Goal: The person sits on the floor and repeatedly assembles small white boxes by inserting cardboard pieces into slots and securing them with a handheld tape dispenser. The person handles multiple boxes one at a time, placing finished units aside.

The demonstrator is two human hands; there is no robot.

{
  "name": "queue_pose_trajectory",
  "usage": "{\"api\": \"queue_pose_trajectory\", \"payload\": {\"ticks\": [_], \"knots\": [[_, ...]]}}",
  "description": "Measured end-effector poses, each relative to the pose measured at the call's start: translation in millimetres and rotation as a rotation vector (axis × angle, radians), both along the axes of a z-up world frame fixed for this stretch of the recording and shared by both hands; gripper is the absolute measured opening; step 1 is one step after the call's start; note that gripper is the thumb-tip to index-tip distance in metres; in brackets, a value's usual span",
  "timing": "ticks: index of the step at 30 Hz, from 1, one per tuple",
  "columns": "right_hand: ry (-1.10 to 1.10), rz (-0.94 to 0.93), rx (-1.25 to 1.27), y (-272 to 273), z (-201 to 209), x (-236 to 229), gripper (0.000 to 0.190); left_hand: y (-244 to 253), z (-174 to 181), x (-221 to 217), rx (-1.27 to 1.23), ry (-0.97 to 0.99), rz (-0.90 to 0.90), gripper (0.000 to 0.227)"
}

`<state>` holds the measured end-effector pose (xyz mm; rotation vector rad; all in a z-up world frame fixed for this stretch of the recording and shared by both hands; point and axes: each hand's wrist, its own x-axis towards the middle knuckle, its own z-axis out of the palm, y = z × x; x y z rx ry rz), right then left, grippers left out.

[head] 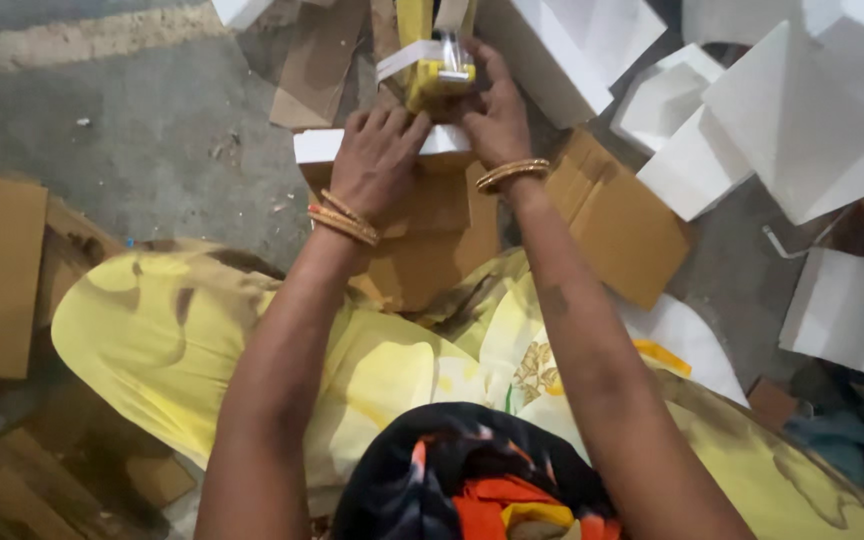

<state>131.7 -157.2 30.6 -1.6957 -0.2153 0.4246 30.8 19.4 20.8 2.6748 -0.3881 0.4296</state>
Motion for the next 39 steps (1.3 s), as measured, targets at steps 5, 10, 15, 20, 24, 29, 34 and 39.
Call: {"api": "queue_pose_trajectory", "payload": {"ticks": [5, 10, 15, 20, 24, 29, 34, 39], "knots": [[0.186, 0.047, 0.125, -18.4, -3.5, -22.3, 0.081, -6.5, -6.7, -22.8, 0.108, -0.054, -0.004, 0.041], [0.522, 0.092, 0.166, -59.9, -25.5, -31.5, 0.076, -18.7, -10.8, -46.1, 0.219, -0.085, -0.053, 0.038], [0.514, 0.114, -0.067, -78.2, -62.2, -25.3, 0.056, -25.5, 0.2, -58.2, 0.18, -0.166, -0.069, 0.038], [0.387, -0.004, -0.051, -76.6, -63.5, -33.7, 0.045, -26.6, 3.9, -51.3, 0.164, -0.092, -0.09, 0.038], [0.0, 0.068, -0.134, -75.9, -22.2, -50.0, 0.043, -25.2, 0.9, -34.1, 0.163, -0.018, -0.098, 0.035], [-0.59, 0.352, -0.704, -68.4, 31.4, -81.1, 0.054, -17.4, 12.8, -20.6, 0.132, 0.054, -0.117, 0.039], [-0.424, 0.28, -0.786, -99.8, 47.1, -66.2, 0.054, 27.0, 22.8, -20.6, -0.039, 0.25, 0.037, 0.043], [-0.38, 0.48, -0.691, -126.2, 49.9, -24.1, 0.047, 21.5, 18.5, -18.2, -0.239, 0.176, -0.028, 0.047]]}}
